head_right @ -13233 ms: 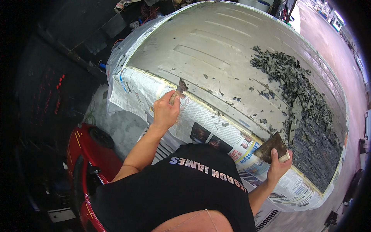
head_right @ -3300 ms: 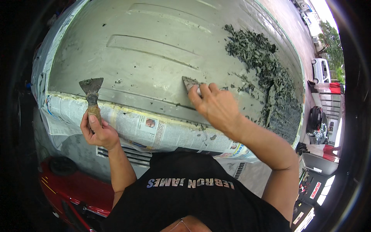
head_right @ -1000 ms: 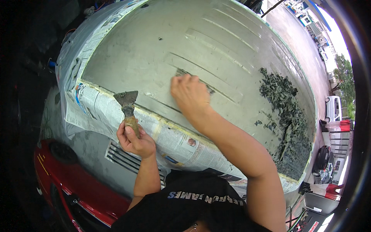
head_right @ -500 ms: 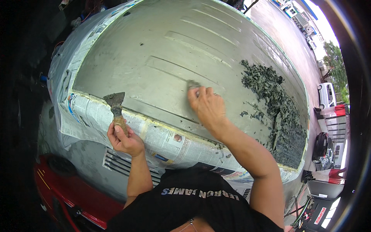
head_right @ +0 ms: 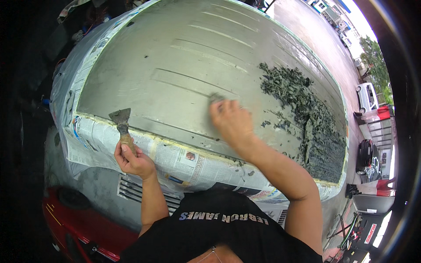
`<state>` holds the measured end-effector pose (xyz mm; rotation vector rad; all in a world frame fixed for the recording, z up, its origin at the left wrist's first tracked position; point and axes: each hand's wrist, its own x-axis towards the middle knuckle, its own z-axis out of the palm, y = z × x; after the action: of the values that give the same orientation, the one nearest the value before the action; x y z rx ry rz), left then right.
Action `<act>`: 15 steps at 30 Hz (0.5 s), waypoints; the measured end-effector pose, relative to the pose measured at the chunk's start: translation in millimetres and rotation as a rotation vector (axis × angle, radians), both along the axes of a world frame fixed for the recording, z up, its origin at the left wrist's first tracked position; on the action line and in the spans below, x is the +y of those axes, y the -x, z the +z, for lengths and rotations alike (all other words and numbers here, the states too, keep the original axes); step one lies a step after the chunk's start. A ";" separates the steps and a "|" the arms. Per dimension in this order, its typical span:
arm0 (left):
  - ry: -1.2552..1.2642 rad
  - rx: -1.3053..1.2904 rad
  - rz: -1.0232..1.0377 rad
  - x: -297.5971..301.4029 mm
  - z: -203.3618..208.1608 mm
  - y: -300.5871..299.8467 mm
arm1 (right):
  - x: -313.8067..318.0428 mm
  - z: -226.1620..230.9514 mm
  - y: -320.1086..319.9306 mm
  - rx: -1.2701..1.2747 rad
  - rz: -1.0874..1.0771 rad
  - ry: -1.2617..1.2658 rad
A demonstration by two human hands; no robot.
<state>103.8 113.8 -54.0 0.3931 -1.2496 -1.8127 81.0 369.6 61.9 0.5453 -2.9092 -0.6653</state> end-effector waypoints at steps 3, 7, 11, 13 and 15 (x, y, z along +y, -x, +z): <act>-0.021 -0.004 0.006 4.2 0.2 1.8 | -12.8 -21.4 0.5 0.041 0.067 -0.045; -0.009 -0.009 -0.003 -0.7 -3.7 -3.6 | 9.1 -14.0 32.2 0.145 -0.091 0.080; 0.005 -0.019 0.009 1.8 -1.6 -4.2 | 53.7 10.5 3.8 0.062 -0.217 0.184; 0.019 -0.006 0.003 2.1 -4.0 -3.2 | 62.6 5.3 -32.2 0.028 -0.183 0.179; 0.017 -0.024 0.024 3.6 -0.4 -2.7 | 52.5 0.5 -58.9 -0.058 -0.074 0.145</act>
<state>106.6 117.4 -54.4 0.4197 -1.2706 -1.7811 139.9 422.1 62.3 0.4487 -3.0134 -0.4493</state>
